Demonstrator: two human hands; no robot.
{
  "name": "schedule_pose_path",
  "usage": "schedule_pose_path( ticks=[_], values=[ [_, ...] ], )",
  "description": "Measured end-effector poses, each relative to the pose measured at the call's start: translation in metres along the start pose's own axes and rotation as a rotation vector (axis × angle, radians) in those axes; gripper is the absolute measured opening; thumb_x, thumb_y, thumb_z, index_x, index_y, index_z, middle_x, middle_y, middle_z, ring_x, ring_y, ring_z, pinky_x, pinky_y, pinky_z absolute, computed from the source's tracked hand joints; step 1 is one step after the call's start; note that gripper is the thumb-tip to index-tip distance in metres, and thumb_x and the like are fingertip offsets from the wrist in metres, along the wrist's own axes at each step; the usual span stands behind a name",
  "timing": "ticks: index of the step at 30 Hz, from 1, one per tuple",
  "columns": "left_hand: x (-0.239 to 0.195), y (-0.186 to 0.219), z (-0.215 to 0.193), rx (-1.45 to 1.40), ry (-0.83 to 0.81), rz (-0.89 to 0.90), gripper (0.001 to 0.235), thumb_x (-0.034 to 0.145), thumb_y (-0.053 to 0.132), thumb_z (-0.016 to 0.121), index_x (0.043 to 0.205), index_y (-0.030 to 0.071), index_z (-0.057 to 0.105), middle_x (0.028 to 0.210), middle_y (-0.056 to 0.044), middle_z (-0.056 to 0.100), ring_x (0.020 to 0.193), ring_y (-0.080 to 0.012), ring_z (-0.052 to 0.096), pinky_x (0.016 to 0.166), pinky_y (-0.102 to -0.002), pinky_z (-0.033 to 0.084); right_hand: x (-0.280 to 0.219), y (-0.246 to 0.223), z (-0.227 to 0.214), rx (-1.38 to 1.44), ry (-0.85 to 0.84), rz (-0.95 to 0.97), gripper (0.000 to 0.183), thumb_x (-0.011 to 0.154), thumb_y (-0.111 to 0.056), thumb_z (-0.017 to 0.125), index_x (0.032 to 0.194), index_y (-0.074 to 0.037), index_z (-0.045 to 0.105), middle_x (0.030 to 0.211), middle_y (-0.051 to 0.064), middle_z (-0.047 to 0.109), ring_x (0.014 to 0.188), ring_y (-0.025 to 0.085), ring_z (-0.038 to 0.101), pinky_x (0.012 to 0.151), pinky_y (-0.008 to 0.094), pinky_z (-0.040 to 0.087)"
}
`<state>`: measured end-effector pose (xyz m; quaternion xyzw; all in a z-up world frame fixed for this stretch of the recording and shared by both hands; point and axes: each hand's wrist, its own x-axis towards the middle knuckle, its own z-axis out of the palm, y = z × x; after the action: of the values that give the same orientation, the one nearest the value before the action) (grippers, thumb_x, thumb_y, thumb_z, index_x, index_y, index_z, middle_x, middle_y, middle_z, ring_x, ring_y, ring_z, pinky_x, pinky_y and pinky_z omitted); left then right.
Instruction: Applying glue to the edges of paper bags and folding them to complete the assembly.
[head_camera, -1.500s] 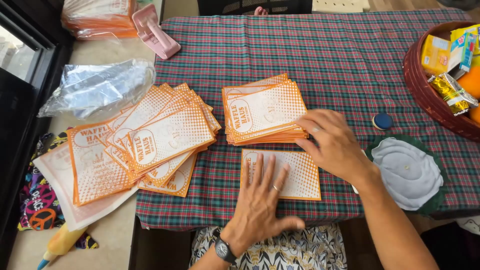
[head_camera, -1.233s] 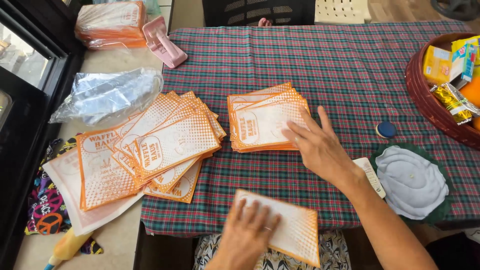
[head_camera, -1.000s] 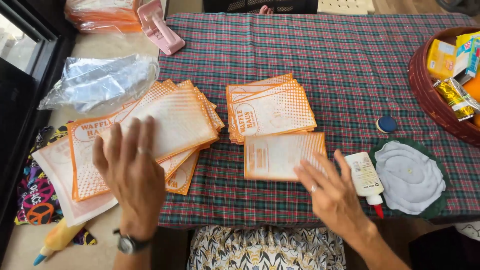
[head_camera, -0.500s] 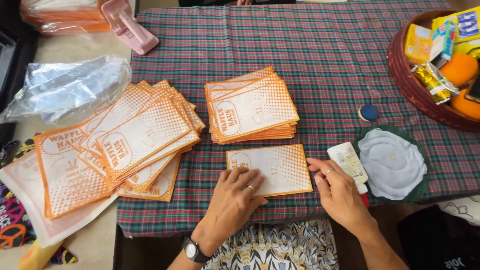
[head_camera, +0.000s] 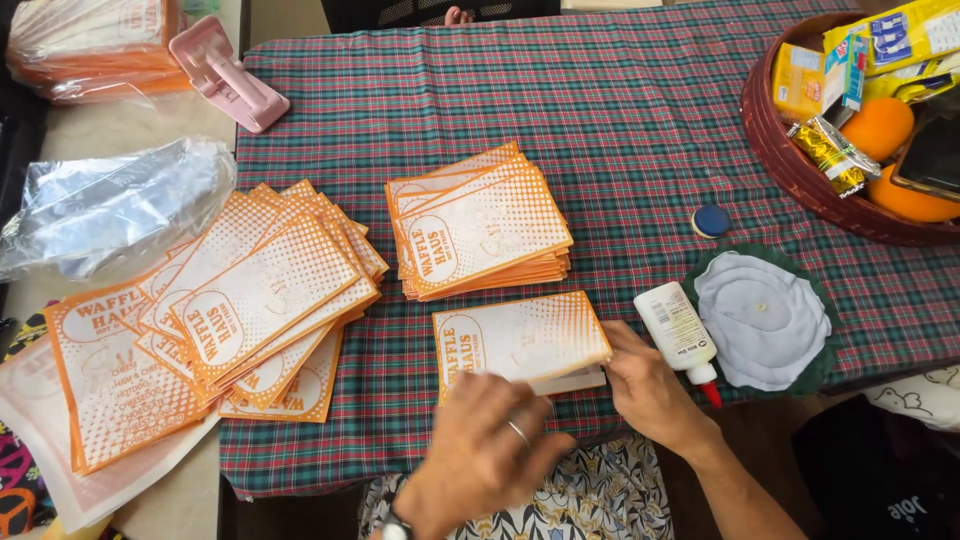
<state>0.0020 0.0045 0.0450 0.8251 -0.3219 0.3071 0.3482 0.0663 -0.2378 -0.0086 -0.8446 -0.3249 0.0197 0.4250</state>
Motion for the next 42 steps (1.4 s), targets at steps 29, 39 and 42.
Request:
schedule_pose_path(
  ticks=[29, 39, 42],
  values=[
    [0.044, -0.037, 0.06, -0.062, -0.585, -0.726, 0.098, 0.069, 0.026, 0.093, 0.149, -0.004, 0.045, 0.105, -0.024, 0.072, 0.096, -0.0464, 0.074, 0.083, -0.056, 0.06, -0.006, 0.036, -0.033, 0.396, 0.687, 0.293, 0.043, 0.083, 0.009, 0.078, 0.119, 0.004, 0.056, 0.104, 0.022, 0.072, 0.108, 0.027, 0.068, 0.091, 0.048, 0.06],
    [0.061, -0.029, 0.043, -0.032, -0.717, -0.709, 0.113, 0.063, 0.033, 0.095, 0.154, -0.002, 0.038, 0.114, -0.024, 0.07, 0.102, -0.0463, 0.073, 0.086, -0.056, 0.059, 0.018, 0.042, -0.025, 0.229, 0.744, 0.202, 0.043, 0.082, 0.002, 0.086, 0.115, 0.007, 0.058, 0.099, 0.026, 0.071, 0.104, 0.034, 0.071, 0.087, 0.047, 0.06],
    [0.059, -0.031, 0.046, -0.047, -0.721, -0.708, 0.117, 0.061, 0.033, 0.094, 0.155, -0.003, 0.035, 0.114, -0.024, 0.07, 0.101, -0.0471, 0.073, 0.085, -0.056, 0.059, 0.028, 0.041, -0.026, 0.236, 0.755, 0.185, 0.043, 0.083, 0.003, 0.086, 0.116, 0.007, 0.058, 0.101, 0.026, 0.071, 0.108, 0.034, 0.069, 0.089, 0.047, 0.059]
  ],
)
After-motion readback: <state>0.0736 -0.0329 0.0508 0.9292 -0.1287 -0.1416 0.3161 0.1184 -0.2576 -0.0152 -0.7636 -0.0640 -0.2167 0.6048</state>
